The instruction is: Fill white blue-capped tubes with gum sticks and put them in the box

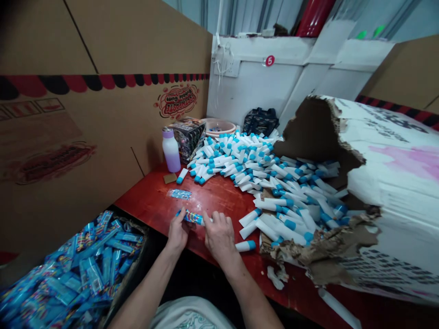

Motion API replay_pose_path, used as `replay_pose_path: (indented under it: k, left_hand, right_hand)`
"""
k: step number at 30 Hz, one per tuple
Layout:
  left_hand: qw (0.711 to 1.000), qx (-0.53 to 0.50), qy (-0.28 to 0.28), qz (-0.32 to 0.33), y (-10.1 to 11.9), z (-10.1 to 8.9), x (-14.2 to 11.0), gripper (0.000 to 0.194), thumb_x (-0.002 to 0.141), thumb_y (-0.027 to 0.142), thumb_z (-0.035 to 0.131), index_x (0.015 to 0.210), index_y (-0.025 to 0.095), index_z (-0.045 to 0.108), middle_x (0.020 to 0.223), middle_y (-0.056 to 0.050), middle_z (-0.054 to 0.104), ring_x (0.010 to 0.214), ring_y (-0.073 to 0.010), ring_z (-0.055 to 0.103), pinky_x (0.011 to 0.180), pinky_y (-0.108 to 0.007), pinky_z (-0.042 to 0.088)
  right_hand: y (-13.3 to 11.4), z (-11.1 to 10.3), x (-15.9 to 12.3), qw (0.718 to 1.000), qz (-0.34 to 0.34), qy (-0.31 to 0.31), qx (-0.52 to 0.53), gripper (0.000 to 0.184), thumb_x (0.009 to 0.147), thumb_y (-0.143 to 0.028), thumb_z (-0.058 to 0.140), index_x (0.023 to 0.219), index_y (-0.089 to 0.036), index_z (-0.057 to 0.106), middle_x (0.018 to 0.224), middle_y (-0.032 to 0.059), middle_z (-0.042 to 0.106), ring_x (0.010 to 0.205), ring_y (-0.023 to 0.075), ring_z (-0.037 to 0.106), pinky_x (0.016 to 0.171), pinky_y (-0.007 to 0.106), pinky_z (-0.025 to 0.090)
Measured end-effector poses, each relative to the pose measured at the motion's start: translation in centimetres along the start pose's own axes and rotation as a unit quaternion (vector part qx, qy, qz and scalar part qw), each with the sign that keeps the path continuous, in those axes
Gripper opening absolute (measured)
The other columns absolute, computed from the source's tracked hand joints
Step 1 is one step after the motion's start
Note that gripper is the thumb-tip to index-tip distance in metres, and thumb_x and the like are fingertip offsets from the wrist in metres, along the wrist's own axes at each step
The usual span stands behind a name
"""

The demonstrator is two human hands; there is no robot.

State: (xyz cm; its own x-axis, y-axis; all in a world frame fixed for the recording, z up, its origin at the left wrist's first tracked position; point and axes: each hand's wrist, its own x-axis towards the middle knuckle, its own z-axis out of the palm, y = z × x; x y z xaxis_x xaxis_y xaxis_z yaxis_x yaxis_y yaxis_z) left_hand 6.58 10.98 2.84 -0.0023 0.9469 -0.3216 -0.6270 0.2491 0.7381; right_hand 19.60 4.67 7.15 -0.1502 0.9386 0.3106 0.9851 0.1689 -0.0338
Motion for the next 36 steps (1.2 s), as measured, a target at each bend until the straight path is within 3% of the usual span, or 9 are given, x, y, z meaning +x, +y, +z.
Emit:
replay_pose_path:
  k: [3, 8, 11, 15, 17, 19, 26, 31, 36]
  left_hand:
    - [1.0, -0.023, -0.014, 0.001, -0.1, 0.4, -0.7, 0.035, 0.066, 0.046, 0.074, 0.075, 0.015, 0.06, 0.058, 0.001, 0.06, 0.047, -0.0125, 0.055, 0.044, -0.025, 0.043]
    - [0.991, -0.079, -0.094, -0.045, -1.0, 1.5, -2.0, 0.026, 0.07, 0.035, 0.074, 0.082, 0.013, 0.065, 0.072, -0.002, 0.067, 0.063, -0.0132, 0.061, 0.059, -0.024, 0.048]
    - [0.992, -0.097, -0.077, -0.027, -1.1, 1.9, -2.2, 0.024, 0.071, 0.034, 0.073, 0.081, 0.013, 0.066, 0.075, -0.004, 0.069, 0.07, -0.0171, 0.065, 0.065, -0.027, 0.049]
    - [0.992, -0.106, -0.059, -0.014, -0.6, 2.2, -2.1, 0.027, 0.073, 0.038, 0.07, 0.081, 0.013, 0.065, 0.073, -0.006, 0.07, 0.071, -0.0212, 0.067, 0.068, -0.033, 0.051]
    - [0.992, -0.11, -0.065, -0.013, -0.8, 2.4, -2.3, 0.028, 0.075, 0.04, 0.069, 0.08, 0.013, 0.064, 0.073, -0.007, 0.07, 0.072, -0.0221, 0.068, 0.071, -0.035, 0.051]
    - [0.991, -0.109, -0.072, -0.007, -1.2, 2.6, -2.6, 0.031, 0.076, 0.043, 0.067, 0.079, 0.013, 0.064, 0.072, -0.007, 0.07, 0.073, -0.0234, 0.068, 0.073, -0.038, 0.052]
    - [0.992, -0.088, -0.089, -0.02, -1.4, 3.0, -2.8, 0.045, 0.077, 0.051, 0.062, 0.078, 0.007, 0.069, 0.076, -0.014, 0.071, 0.077, -0.0264, 0.068, 0.077, -0.037, 0.05]
    - [0.992, -0.07, -0.099, -0.04, -1.1, 3.1, -3.0, 0.051, 0.078, 0.054, 0.057, 0.079, 0.005, 0.071, 0.078, -0.016, 0.071, 0.083, -0.0286, 0.067, 0.078, -0.037, 0.049]
    - [0.992, -0.019, -0.119, -0.041, -2.9, 2.8, -3.7, 0.036, 0.079, 0.041, 0.06, 0.084, 0.007, 0.071, 0.086, -0.015, 0.072, 0.087, -0.0256, 0.066, 0.079, -0.032, 0.048]
  right_hand:
    - [-0.1, 0.5, -0.3, 0.999, 0.018, 0.012, 0.028, 0.04, 0.089, -0.023, 0.051, 0.129, -0.02, 0.052, 0.093, 0.0084, 0.057, 0.085, 0.0231, 0.047, 0.071, 0.034, 0.03]
    - [-0.7, 1.1, -0.6, 0.995, 0.047, 0.03, 0.082, 0.043, 0.087, -0.02, 0.049, 0.13, -0.017, 0.05, 0.098, 0.0104, 0.058, 0.089, 0.0248, 0.049, 0.075, 0.035, 0.034]
    - [-0.1, 1.5, -1.0, 0.98, 0.083, 0.058, 0.17, 0.045, 0.088, -0.025, 0.048, 0.131, -0.014, 0.047, 0.106, 0.0122, 0.058, 0.096, 0.0253, 0.051, 0.078, 0.034, 0.037]
    - [1.5, 2.7, -1.8, 0.924, 0.18, 0.017, 0.337, 0.03, 0.091, -0.038, 0.04, 0.093, -0.018, 0.061, 0.074, 0.0025, 0.058, 0.071, 0.0183, 0.054, 0.062, 0.026, 0.037]
    - [1.9, 3.3, -2.2, 0.891, 0.217, -0.002, 0.399, 0.033, 0.089, -0.043, 0.039, 0.072, -0.02, 0.056, 0.058, -0.0027, 0.05, 0.058, 0.0148, 0.049, 0.055, 0.024, 0.033]
    - [1.6, 3.8, -2.3, 0.87, 0.24, 0.01, 0.431, 0.035, 0.087, -0.046, 0.04, 0.065, -0.021, 0.05, 0.055, -0.0041, 0.046, 0.055, 0.0134, 0.046, 0.053, 0.023, 0.03]
    - [0.0, 4.3, -1.9, 0.828, 0.261, 0.028, 0.495, 0.035, 0.085, -0.049, 0.041, 0.065, -0.021, 0.048, 0.056, -0.0039, 0.049, 0.056, 0.013, 0.045, 0.055, 0.023, 0.032]
    - [-1.0, 4.6, -1.7, 0.819, 0.282, 0.04, 0.498, 0.035, 0.085, -0.05, 0.042, 0.067, -0.02, 0.051, 0.057, -0.0034, 0.05, 0.056, 0.0132, 0.046, 0.055, 0.023, 0.033]
    - [-1.8, 4.8, -1.0, 0.793, 0.259, 0.037, 0.55, 0.033, 0.087, -0.046, 0.043, 0.07, -0.02, 0.054, 0.06, -0.0032, 0.052, 0.057, 0.0123, 0.048, 0.055, 0.022, 0.034]
